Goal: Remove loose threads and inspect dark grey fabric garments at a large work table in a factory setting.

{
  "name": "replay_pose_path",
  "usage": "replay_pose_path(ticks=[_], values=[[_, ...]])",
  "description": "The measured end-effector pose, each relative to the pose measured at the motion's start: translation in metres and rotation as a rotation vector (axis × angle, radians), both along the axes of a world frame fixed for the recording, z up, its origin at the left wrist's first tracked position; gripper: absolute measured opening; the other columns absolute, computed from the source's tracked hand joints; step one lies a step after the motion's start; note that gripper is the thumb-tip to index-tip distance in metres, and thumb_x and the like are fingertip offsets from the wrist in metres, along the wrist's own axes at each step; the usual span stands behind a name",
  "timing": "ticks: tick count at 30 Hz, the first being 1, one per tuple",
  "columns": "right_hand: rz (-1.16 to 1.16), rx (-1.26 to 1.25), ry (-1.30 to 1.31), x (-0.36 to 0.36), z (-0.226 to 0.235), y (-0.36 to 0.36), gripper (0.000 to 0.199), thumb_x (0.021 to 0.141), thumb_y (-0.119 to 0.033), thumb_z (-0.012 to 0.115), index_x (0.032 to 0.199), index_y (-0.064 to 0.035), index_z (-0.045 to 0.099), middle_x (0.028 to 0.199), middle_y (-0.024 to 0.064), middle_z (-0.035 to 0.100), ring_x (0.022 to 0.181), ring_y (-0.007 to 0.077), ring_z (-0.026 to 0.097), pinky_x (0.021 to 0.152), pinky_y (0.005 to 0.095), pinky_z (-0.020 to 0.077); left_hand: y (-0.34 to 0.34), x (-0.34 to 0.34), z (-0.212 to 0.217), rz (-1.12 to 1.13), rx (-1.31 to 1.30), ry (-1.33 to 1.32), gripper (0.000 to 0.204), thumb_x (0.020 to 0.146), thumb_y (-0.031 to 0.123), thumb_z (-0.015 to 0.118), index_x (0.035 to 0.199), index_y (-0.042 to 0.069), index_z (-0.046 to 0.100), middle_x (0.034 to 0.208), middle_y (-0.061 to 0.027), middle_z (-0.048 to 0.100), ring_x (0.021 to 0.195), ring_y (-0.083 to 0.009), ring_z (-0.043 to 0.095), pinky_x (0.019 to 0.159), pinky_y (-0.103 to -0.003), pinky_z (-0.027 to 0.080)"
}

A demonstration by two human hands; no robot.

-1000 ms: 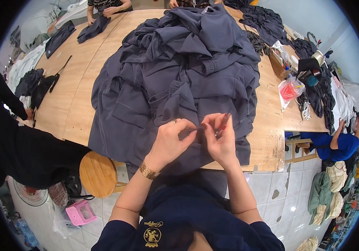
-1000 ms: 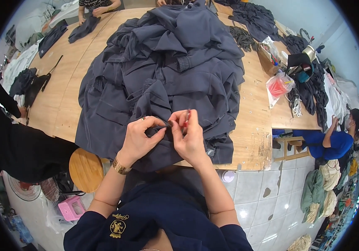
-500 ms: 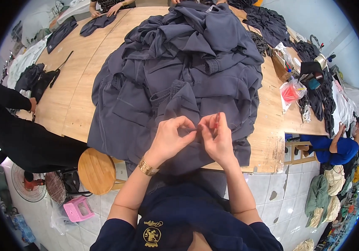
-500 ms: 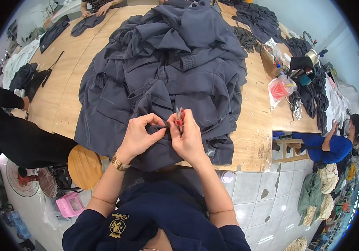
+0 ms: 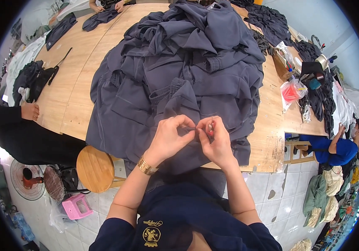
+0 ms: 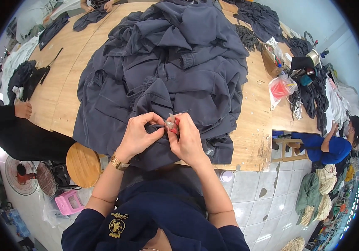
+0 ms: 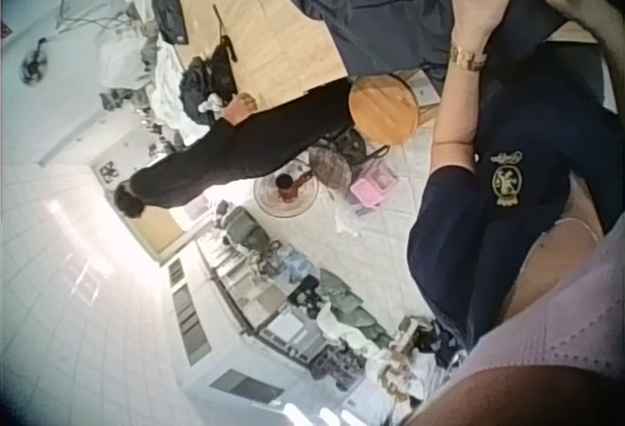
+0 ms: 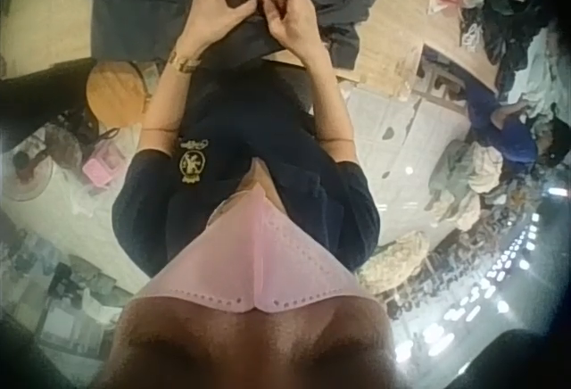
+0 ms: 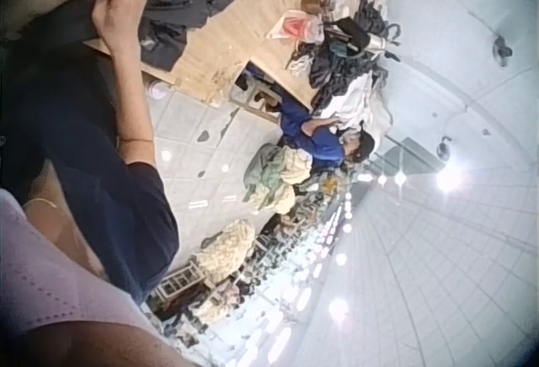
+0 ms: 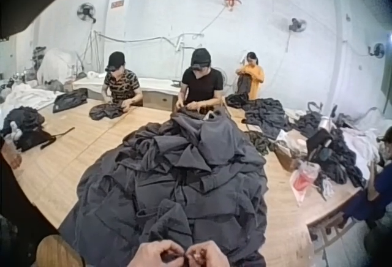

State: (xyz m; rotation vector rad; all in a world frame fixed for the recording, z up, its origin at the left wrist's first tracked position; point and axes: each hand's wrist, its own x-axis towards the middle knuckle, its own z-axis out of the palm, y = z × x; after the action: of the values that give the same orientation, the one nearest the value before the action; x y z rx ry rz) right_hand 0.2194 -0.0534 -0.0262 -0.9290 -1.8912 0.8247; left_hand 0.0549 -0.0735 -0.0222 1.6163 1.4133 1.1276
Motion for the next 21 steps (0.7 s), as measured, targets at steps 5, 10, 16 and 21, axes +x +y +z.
replay_pose_path(ticks=[5,10,16,21], values=[[-0.105,-0.105,0.421,0.001,-0.007,0.005,0.023,0.086,0.007,0.056,0.088,-0.0033,0.036,0.088,0.008,0.054,0.072,0.0114,0.053,0.066,0.0227,0.0453,0.001,-0.003,0.0,-0.019,-0.05,-0.042,0.016,0.073,0.011,0.069,0.083,-0.001,0.065,0.079,-0.0103,0.069,0.078,-0.0178,0.067,0.071,-0.028,0.05],[-0.135,-0.335,0.345,0.022,-0.001,0.003,0.024,0.088,-0.002,0.06,0.087,-0.0057,0.036,0.078,0.0018,0.048,0.066,0.006,0.044,0.059,0.0186,0.0375,0.004,-0.011,-0.006,-0.007,-0.092,-0.084,0.015,0.073,0.011,0.069,0.083,-0.001,0.066,0.078,-0.0072,0.069,0.076,-0.0142,0.066,0.071,-0.026,0.05],[-0.172,-0.397,0.01,0.033,-0.006,0.0,0.021,0.09,-0.002,0.058,0.09,-0.0076,0.038,0.076,-0.0009,0.043,0.065,0.0044,0.041,0.055,0.0197,0.0364,0.0,-0.006,-0.006,0.023,-0.048,-0.194,0.012,0.072,0.004,0.07,0.081,-0.001,0.064,0.076,0.0011,0.061,0.072,-0.0054,0.052,0.07,-0.022,0.044],[-0.198,-0.298,0.246,0.029,-0.014,0.003,0.029,0.085,-0.003,0.065,0.084,-0.0067,0.037,0.066,-0.0027,0.045,0.06,0.0027,0.042,0.053,0.0182,0.0347,-0.018,-0.01,0.01,-0.308,0.116,0.013,0.021,0.066,0.01,0.08,0.084,0.007,0.069,0.091,-0.0052,0.064,0.079,-0.0167,0.06,0.076,-0.028,0.047]])
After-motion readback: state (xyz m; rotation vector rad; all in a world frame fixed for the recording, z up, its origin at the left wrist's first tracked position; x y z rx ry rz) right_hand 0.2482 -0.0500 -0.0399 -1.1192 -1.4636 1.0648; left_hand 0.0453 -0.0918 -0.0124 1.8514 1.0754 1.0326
